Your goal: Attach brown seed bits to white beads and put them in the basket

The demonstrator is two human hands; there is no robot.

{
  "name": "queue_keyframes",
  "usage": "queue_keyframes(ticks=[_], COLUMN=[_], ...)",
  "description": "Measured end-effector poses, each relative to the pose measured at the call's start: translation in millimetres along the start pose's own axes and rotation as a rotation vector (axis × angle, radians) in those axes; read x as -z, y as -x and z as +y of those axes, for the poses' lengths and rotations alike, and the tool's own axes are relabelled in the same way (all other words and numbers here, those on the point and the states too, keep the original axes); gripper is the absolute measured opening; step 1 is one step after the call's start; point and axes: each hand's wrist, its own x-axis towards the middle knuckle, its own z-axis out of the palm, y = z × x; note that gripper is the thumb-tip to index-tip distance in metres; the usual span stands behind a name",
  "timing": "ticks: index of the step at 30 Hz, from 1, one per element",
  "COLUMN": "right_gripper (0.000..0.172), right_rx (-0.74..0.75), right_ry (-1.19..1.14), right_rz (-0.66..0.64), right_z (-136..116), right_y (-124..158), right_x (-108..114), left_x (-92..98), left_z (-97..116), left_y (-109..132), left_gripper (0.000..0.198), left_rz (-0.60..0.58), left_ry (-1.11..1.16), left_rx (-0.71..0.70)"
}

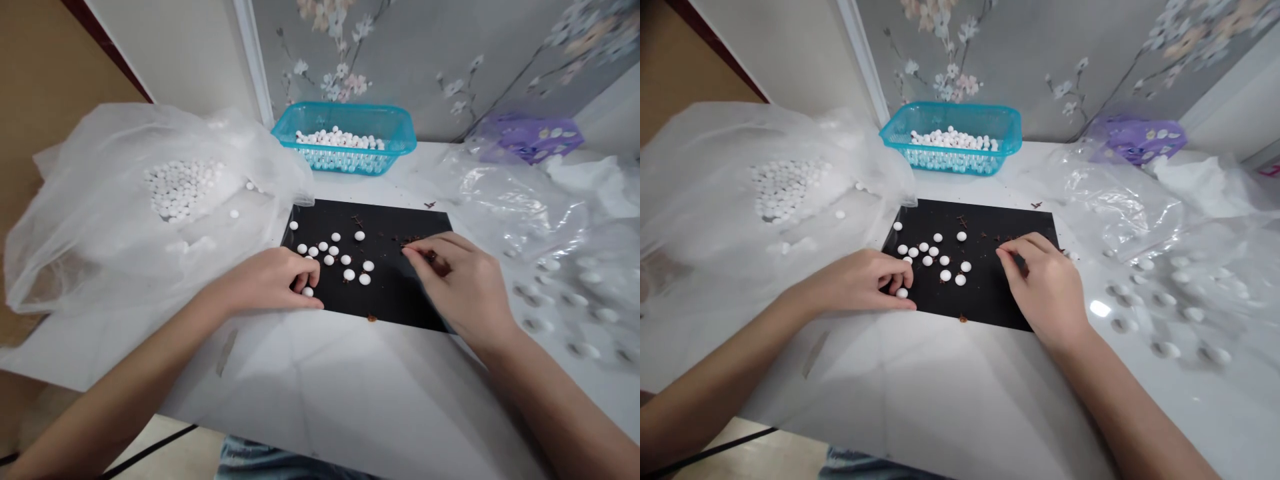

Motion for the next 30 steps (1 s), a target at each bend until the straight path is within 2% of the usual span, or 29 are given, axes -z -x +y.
queue_keyframes(ticks=[2,6,10,12,14,17,20,24,27,30], right_gripper=[0.015,0.013,0.009,0.009,0.010,0.013,0.017,0.023,0.028,0.027], right_rx=[0.029,0.088,0.221,0.271,0.289,0.292,0.337,0.516,0.687,0.753], right_ry=[-0.028,-0.127,-0.240,-0.276,-0.280,-0.241,-0.157,0.049,0.175,0.146], right_rz=[0.016,0.013,-0.051,-0.109,-0.158,-0.202,-0.176,-0.066,-0.081,-0.088], right_z=[-6,-22,-33,-35,-36,-38,-38,-36,-32,-30], right_y=[4,17,30,33,34,33,33,34,33,32], right_x=[-1,-11,-22,-25,-27,-27,-29,-34,-34,-31], left_x=[-3.9,-22.8,-34.5,-35.5,-35.8,-37.4,-39.4,-39.6,-39.0,-39.1], left_z=[3,9,9,8,8,8,9,10,11,11], left_y=[-1,-7,-12,-13,-13,-13,-14,-15,-16,-16], left_gripper=[0.019,0.015,0.012,0.013,0.019,0.029,0.029,0.029,0.028,0.029], left_rz=[-0.011,0.061,0.141,0.163,0.173,0.182,0.189,0.195,0.204,0.214], left_ry=[0.127,0.330,0.301,0.299,0.357,0.461,0.498,0.538,0.570,0.584], left_rx=[0.007,-0.043,-0.167,-0.144,-0.062,0.029,0.049,0.069,0.073,0.076])
